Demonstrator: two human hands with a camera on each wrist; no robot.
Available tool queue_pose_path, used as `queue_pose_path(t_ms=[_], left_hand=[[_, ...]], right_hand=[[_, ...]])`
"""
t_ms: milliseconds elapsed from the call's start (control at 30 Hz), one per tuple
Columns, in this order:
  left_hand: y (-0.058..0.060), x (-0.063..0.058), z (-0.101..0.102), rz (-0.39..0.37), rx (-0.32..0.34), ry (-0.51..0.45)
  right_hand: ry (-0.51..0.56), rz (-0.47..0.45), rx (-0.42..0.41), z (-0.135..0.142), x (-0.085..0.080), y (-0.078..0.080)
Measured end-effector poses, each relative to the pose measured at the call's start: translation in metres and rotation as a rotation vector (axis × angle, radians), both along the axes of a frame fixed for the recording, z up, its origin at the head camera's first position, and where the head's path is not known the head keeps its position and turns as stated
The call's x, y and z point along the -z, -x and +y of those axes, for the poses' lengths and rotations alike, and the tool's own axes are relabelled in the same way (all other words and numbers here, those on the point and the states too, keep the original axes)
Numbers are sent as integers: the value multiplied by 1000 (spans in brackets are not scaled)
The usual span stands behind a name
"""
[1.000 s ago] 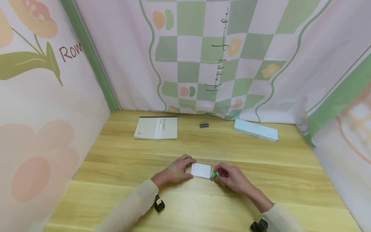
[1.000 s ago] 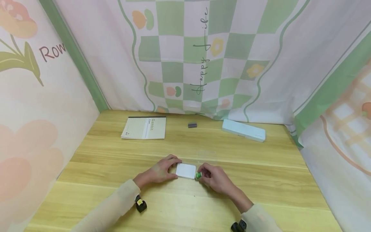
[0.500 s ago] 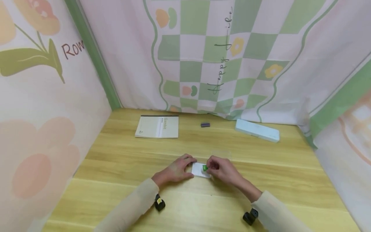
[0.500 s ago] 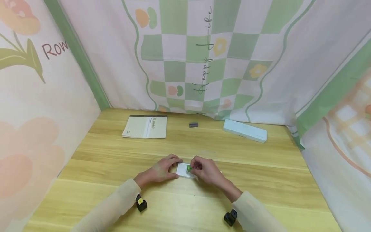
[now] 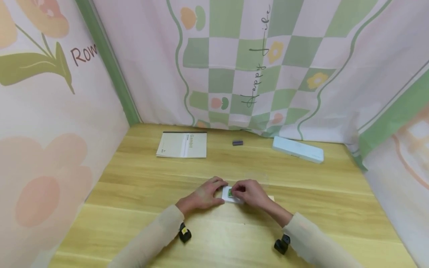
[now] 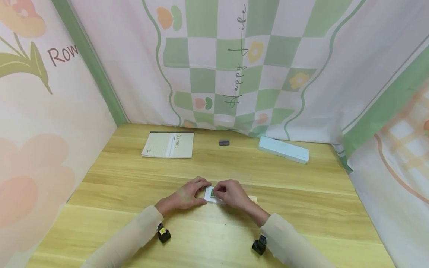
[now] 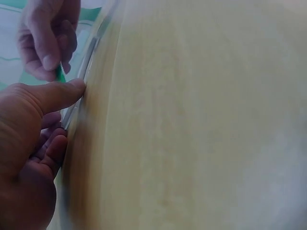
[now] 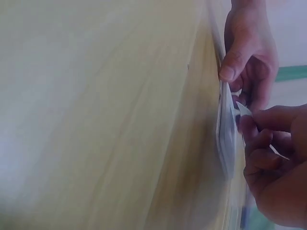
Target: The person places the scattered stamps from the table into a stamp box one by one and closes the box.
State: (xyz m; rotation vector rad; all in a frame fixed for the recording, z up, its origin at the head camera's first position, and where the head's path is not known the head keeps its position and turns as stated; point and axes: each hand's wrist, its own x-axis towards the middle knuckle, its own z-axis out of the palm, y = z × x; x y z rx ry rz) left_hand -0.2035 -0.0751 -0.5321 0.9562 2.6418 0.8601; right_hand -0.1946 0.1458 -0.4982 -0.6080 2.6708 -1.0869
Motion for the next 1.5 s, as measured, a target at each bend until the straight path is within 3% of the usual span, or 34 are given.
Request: queue_pose_path(t_ms=[300, 500, 1500], left_hand=[[2, 1, 0, 2, 5, 2], [1, 1, -1, -14, 4, 3], [2, 5, -2, 25, 3, -42]], right_hand=[[-16, -56, 139, -15, 3, 5], [-15, -148, 179, -19, 1, 8], [-73, -209, 192, -29, 6, 21]])
